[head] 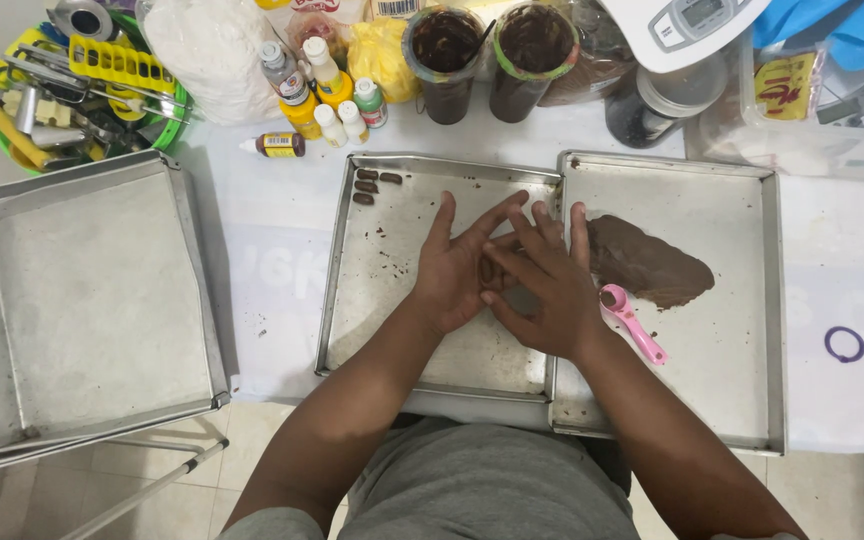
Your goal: Shaping small pieces of dough into cylinders and arranging them on a baking tray
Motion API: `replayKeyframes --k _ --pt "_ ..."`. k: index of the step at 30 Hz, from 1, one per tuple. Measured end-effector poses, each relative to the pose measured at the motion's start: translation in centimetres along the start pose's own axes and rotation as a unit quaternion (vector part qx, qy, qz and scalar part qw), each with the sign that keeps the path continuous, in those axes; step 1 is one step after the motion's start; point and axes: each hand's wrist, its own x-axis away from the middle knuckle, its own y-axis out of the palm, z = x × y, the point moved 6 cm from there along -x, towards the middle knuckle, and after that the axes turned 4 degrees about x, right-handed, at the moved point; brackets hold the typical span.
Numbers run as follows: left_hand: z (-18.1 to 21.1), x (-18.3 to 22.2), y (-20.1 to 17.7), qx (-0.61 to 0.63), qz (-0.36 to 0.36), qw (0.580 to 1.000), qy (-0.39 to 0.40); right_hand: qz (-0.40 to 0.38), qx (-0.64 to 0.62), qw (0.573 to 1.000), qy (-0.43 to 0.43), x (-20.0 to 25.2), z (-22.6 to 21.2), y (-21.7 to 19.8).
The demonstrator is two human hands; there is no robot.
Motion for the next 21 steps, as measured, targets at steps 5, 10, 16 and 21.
replayKeyframes --k 5,10,16,21 --pt "0.2 -0.3 -1.2 0.014 -0.009 0.999 0.041 -0.004 0.027 1.000 -0.005 0.3 0.0 0.4" --pt "1.4 0.5 1.3 0.032 -0.045 0.994 0.099 0.005 0.036 0.999 0.001 0.4 0.3 0.5" --pt "1.3 0.4 1.0 -0.041 -0.031 0.989 0.141 0.019 0.010 0.999 0.033 -0.3 -0.6 -0.1" --pt "1.6 0.5 1.3 -0.170 -0.020 0.964 0.205 0.024 -0.063 0.991 0.115 -1.1 -1.2 -0.5"
